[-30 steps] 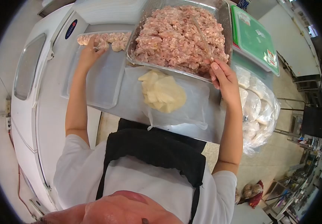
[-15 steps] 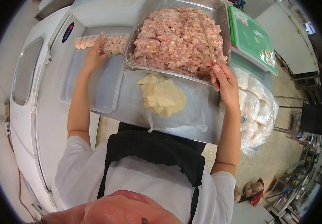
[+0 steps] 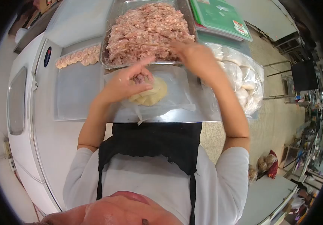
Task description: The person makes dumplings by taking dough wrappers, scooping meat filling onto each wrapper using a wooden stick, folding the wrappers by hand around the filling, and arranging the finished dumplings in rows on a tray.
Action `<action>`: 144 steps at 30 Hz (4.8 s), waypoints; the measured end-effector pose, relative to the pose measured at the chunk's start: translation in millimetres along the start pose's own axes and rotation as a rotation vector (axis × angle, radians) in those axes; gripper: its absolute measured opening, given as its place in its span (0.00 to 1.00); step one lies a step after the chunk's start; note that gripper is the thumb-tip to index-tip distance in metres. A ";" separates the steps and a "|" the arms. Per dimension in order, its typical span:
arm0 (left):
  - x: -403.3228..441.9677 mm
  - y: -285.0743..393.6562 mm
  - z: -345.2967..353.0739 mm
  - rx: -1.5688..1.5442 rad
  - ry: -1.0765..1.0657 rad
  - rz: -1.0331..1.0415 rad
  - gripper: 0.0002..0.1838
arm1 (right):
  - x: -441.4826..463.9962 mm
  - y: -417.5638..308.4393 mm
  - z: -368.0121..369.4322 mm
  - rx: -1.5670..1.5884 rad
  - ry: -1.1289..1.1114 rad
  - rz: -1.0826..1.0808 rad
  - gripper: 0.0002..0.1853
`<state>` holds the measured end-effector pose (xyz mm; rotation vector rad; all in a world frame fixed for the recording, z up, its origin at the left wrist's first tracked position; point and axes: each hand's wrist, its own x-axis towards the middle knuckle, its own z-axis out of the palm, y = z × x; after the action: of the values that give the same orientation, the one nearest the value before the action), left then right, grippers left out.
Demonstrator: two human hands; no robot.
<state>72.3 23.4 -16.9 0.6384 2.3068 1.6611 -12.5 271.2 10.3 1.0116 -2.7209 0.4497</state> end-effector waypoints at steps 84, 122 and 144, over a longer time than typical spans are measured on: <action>71.1 -9.1 -16.2 -1.530 0.779 0.207 0.27 | 4.0 -8.9 30.7 -0.103 0.191 0.038 0.13; 34.5 5.2 -55.7 0.166 0.388 0.075 0.30 | 0.6 -18.5 -25.4 0.403 -0.091 -0.102 0.17; 42.4 -35.4 -49.9 -0.955 0.050 0.088 0.43 | -7.7 -22.0 -23.6 0.138 0.309 0.034 0.14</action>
<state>6.1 -8.0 -30.8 0.4586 1.2325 2.4994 9.8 268.3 34.7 0.8469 -2.4603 0.7420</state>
